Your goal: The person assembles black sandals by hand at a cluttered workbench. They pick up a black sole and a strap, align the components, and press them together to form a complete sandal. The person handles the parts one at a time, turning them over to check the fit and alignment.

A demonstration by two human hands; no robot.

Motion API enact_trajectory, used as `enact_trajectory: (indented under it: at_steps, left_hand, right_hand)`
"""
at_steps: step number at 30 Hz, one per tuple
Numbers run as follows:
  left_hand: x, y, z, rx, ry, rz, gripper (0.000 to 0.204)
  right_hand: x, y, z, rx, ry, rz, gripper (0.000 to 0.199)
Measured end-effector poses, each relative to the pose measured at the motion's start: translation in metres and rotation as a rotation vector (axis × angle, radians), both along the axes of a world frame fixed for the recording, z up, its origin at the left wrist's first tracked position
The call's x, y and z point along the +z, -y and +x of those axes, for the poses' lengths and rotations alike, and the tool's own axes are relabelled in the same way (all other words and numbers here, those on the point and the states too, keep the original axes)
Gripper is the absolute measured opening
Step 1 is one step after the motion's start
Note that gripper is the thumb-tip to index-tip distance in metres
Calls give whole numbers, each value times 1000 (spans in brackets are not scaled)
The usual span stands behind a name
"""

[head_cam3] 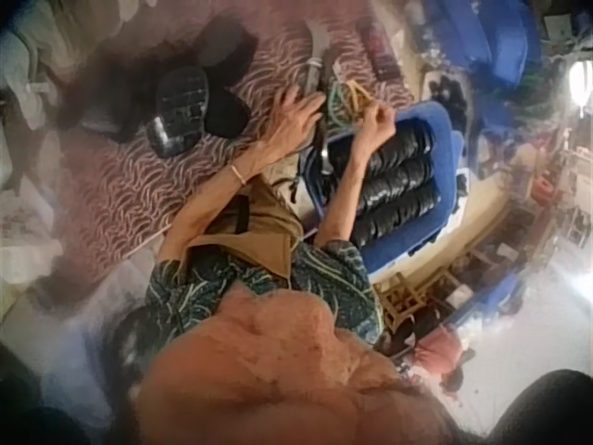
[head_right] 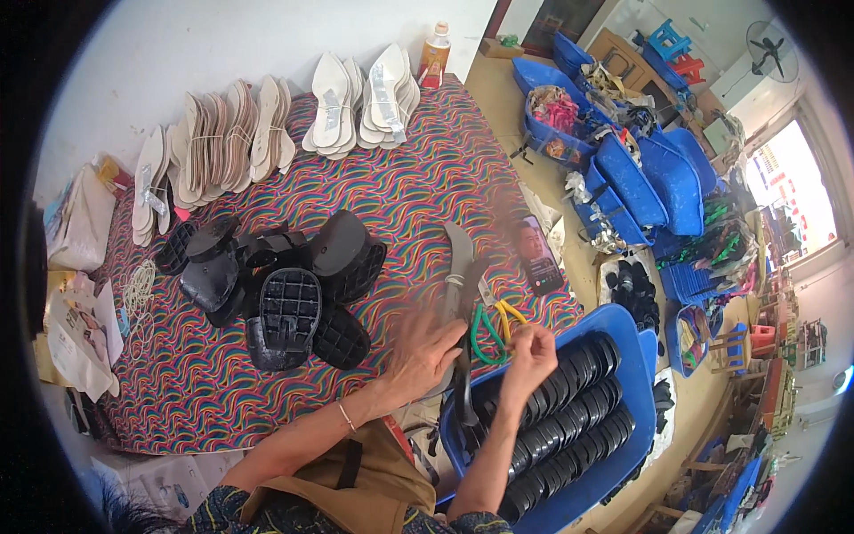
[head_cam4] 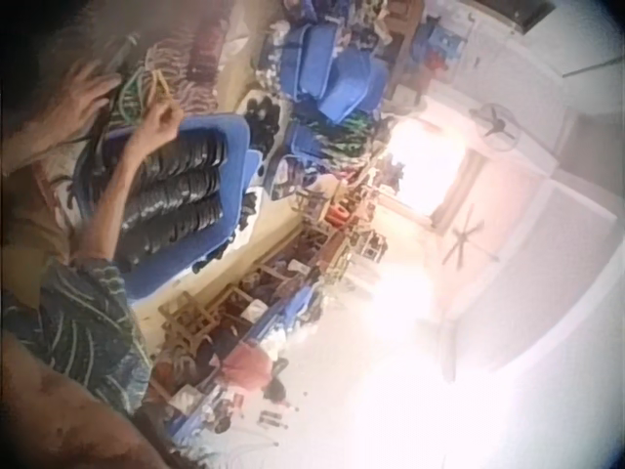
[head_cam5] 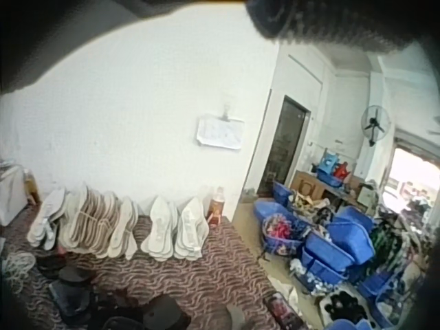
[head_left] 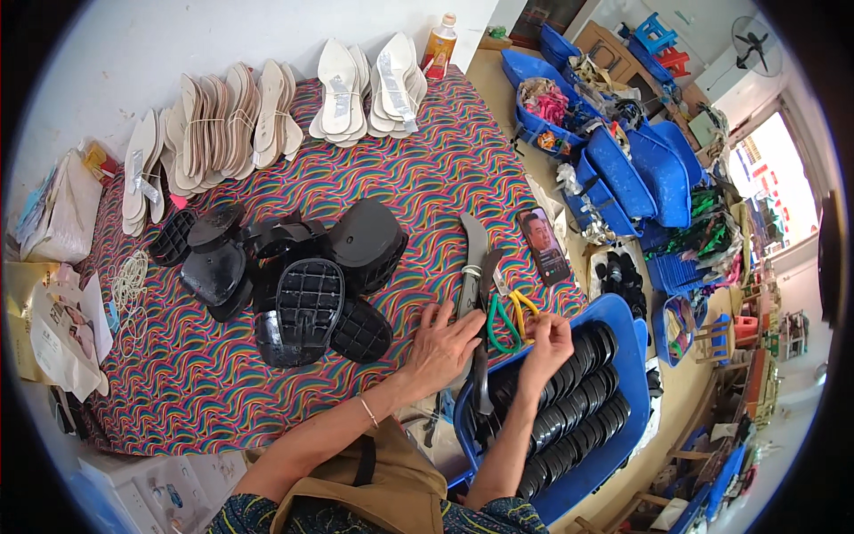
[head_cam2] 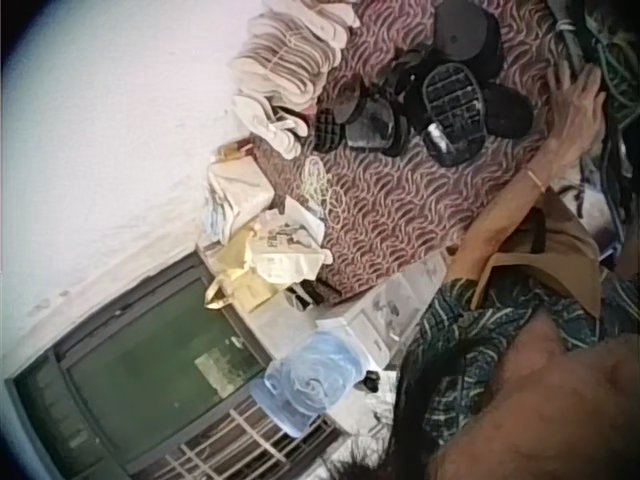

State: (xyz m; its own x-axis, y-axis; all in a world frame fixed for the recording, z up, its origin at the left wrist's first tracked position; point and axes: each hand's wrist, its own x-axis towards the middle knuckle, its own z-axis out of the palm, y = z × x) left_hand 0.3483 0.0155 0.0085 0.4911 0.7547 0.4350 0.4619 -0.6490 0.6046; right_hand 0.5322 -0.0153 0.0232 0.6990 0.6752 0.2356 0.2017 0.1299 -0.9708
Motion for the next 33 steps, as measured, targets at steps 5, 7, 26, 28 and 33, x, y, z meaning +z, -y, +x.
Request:
enact_trajectory:
  at_steps: [5, 7, 26, 28, 33]
  left_hand:
    - [2, 1, 2, 1, -12, 23, 40]
    - [4, 1, 1, 3, -24, 42, 37]
    - [-4, 1, 3, 24, -58, 65, 38]
    - [-3, 2, 1, 34, -75, 56, 38]
    - [-2, 2, 1, 46, -67, 58, 36]
  right_hand:
    - [6, 2, -6, 191, 154, -268, 9]
    - [16, -7, -27, 243, 375, -372, 15]
    - [6, -17, -30, 19, 853, -266, 5]
    - [31, -5, -21, -78, 776, -141, 10]
    - [91, 47, 34, -545, 744, 13, 8]
